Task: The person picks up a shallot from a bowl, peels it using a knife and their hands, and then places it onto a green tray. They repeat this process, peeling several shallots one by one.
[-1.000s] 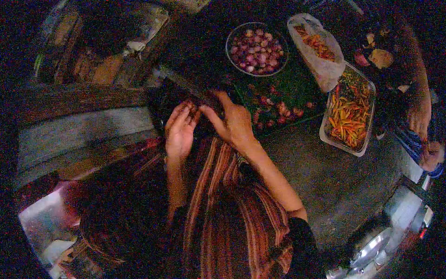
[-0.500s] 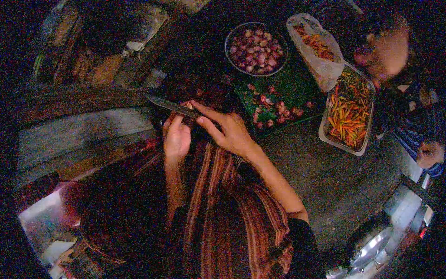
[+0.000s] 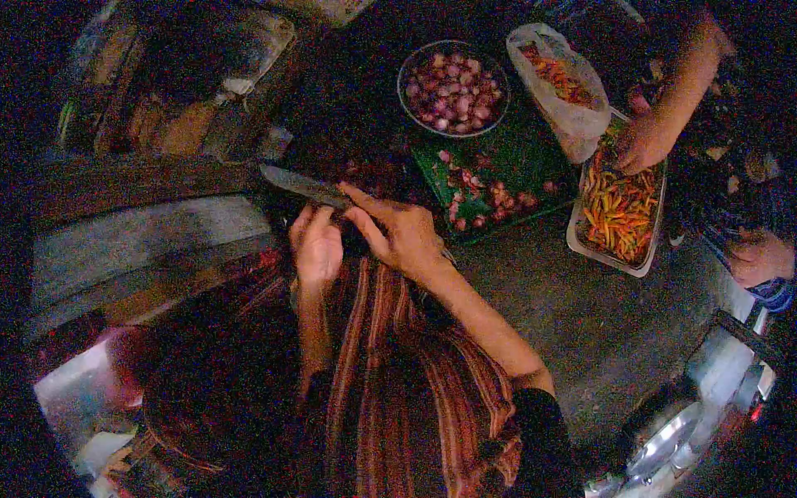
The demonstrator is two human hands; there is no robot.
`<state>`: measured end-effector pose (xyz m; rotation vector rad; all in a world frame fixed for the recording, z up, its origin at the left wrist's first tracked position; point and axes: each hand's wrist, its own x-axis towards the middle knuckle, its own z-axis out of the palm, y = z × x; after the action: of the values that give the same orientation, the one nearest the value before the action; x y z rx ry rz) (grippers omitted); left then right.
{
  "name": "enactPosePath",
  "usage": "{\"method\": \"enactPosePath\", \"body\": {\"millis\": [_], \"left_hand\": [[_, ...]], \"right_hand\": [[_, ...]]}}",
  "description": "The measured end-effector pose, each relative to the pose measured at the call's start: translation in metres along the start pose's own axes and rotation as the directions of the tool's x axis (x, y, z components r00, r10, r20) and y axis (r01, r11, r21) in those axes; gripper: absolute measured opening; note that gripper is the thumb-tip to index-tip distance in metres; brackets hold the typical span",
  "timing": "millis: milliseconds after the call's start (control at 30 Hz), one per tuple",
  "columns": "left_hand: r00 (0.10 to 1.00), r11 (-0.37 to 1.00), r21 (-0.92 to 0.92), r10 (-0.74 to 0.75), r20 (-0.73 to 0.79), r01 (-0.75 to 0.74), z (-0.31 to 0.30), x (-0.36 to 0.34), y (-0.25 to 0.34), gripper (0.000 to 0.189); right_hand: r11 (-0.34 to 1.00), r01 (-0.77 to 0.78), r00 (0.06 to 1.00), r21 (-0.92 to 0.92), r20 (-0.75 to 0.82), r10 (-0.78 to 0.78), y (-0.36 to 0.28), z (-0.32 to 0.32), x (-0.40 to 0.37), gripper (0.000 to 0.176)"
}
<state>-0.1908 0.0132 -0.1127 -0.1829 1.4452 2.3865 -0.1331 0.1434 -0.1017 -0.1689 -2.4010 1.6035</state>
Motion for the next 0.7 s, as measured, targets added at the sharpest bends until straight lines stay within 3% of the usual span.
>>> {"method": "enactPosePath", "body": {"millis": [67,133,167,233,300,400,467,600,667,700], "left_hand": [[0.999,0.999,0.012,-0.033,-0.008,0.033,0.000,-0.001,0.002,0.020],[0.998,0.998,0.023,-0.065,-0.018,0.066,0.003,-0.001,0.005,0.019],[0.994,0.994,-0.010,-0.107,-0.014,0.107,0.005,0.000,0.007,0.019],[0.989,0.988,-0.041,-0.148,-0.011,0.148,0.006,0.001,0.007,0.018],[0.980,0.979,-0.078,-0.182,0.079,0.188,0.004,0.002,0.004,0.017],[0.979,0.977,-0.090,-0.188,0.073,0.194,0.002,0.002,0.003,0.020],[0.977,0.973,-0.104,-0.202,0.066,0.208,-0.001,0.004,0.002,0.020],[0.975,0.965,-0.138,-0.219,0.041,0.223,0.009,0.002,0.010,0.019],[0.973,0.961,-0.162,-0.210,0.092,0.223,0.000,0.006,0.007,0.019],[0.970,0.957,-0.186,-0.200,0.141,0.224,-0.002,0.007,0.007,0.018]], "right_hand": [[0.999,0.037,0.998,0.029,-0.046,-0.036,0.007,0.004,-0.001,0.030],[0.857,-0.196,0.979,0.477,0.045,0.198,0.010,0.007,-0.002,0.028],[0.856,-0.197,0.979,0.478,0.048,0.198,0.014,0.008,-0.003,0.028],[0.749,-0.401,0.907,0.528,0.114,0.405,0.014,0.004,-0.001,0.029],[0.719,-0.422,0.896,0.552,0.131,0.425,0.014,0.000,-0.004,0.032],[0.771,-0.433,0.896,0.467,0.133,0.423,0.026,0.000,-0.004,0.033],[0.890,-0.322,0.938,0.323,-0.015,0.345,0.030,0.003,-0.004,0.033],[0.889,-0.393,0.915,0.234,0.002,0.403,0.007,-0.014,0.004,0.033],[0.962,-0.272,0.960,-0.017,-0.077,0.270,-0.004,-0.019,0.007,0.035],[0.962,-0.272,0.960,-0.018,-0.077,0.269,0.001,-0.018,0.005,0.035]]}}
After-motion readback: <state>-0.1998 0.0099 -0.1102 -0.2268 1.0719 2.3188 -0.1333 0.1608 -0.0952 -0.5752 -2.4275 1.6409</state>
